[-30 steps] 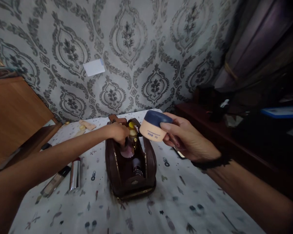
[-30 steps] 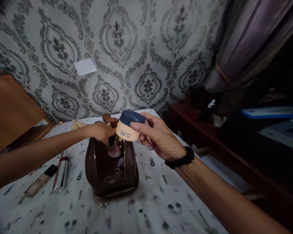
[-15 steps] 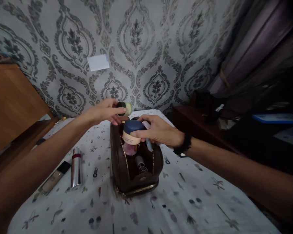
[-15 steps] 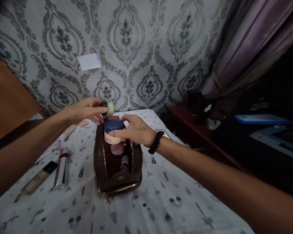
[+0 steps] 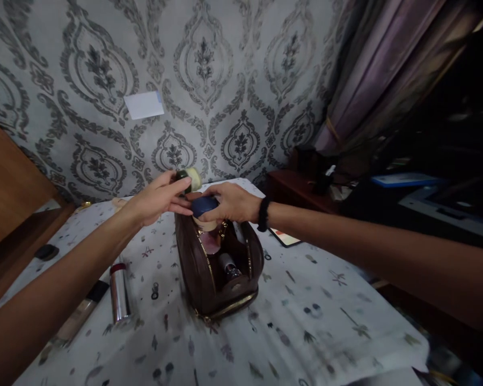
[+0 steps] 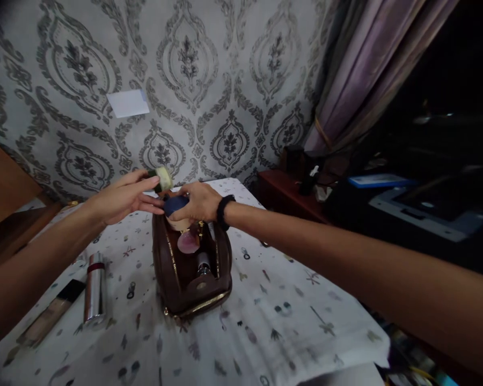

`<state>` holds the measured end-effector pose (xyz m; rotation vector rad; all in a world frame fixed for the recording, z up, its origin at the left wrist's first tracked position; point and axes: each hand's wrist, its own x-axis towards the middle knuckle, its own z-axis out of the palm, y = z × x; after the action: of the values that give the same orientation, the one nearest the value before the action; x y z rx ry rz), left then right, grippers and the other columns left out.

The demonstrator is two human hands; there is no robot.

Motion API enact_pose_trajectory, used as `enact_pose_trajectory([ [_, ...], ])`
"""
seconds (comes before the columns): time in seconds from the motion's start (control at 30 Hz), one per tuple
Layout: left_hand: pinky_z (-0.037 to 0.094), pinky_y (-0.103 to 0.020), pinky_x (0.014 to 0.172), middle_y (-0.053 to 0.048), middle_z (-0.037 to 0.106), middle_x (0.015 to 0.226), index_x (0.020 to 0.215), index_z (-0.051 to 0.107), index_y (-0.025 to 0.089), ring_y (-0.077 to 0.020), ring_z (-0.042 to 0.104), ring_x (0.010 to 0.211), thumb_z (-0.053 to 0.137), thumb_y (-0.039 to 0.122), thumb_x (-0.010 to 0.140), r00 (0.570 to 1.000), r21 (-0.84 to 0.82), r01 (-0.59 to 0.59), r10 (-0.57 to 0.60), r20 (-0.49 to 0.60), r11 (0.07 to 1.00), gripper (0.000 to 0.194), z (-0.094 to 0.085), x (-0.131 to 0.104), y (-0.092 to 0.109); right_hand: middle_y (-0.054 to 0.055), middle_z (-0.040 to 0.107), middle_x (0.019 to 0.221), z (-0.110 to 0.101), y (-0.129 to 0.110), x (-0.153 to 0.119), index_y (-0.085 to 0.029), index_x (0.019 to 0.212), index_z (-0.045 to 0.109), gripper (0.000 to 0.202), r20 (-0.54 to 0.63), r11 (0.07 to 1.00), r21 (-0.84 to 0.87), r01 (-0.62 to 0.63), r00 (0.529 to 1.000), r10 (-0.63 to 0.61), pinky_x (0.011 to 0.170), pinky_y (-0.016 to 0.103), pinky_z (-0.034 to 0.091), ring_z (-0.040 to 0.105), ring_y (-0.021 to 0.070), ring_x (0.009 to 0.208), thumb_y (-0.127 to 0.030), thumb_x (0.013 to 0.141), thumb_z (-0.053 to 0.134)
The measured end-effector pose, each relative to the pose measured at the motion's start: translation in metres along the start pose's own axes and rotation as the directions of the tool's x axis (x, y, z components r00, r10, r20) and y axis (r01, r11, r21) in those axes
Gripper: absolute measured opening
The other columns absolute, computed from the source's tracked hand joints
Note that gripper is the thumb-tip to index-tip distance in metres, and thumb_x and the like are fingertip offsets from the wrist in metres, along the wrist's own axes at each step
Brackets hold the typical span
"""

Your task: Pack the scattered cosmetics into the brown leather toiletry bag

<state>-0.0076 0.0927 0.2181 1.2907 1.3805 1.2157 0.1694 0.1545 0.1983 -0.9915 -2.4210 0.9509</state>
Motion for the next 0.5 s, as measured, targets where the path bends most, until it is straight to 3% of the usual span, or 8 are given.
enact_pose_trajectory([
  [0.07,0.063,-0.039,0.065,-0.014,0.07,0.1,0.11,0.054,0.015,-0.0222,0.073,0.072,0.068,0.034,0.085,1.0,-0.002,0.018,-0.018,-0.001,1.0,0.035,-0.003,-0.001,-0.001,0.001,0.067,0.076,0.001,-0.005,0.002,-0.013,0.102,0.069,0.046,0.013,0.976,-0.215,0.028,1.0,-0.026,0.057,0.023,0.043,0.063,0.0167,0.07,-0.037,0.064,0.079],
  [0.17,0.062,-0.035,0.064,-0.01,0.069,0.093,0.105,0.053,0.016,-0.0232,0.074,0.075,0.069,0.036,0.083,1.0,0.002,-0.009,0.009,-0.024,1.0,0.034,-0.009,-0.003,0.0,0.003,0.072,0.091,0.005,-0.014,0.004,-0.017,0.112,0.066,0.055,0.085,0.906,-0.413,0.089,0.995,-0.059,0.063,0.023,0.042,0.066,0.0205,0.083,-0.037,0.063,0.079],
  [0.3,0.057,-0.028,0.055,-0.009,0.068,0.094,0.1,0.055,0.015,-0.0234,0.074,0.076,0.069,0.042,0.081,0.996,0.059,-0.067,0.07,-0.056,0.996,0.035,-0.018,-0.009,0.0,0.008,0.071,0.111,0.016,-0.023,0.008,-0.019,0.119,0.064,0.06,0.166,0.817,-0.566,0.113,0.986,-0.022,0.071,0.026,0.046,0.066,0.0268,0.099,-0.036,0.064,0.078],
  [0.5,0.053,-0.022,0.051,-0.01,0.066,0.114,0.104,0.055,0.017,-0.0202,0.073,0.079,0.069,0.047,0.078,0.996,0.165,-0.084,0.088,-0.02,0.983,0.042,-0.025,-0.024,-0.007,0.015,0.071,0.113,0.033,-0.021,0.018,-0.014,0.114,0.068,0.052,0.267,0.726,-0.669,0.158,0.963,0.037,0.073,0.032,0.051,0.067,0.0331,0.101,-0.028,0.065,0.079],
])
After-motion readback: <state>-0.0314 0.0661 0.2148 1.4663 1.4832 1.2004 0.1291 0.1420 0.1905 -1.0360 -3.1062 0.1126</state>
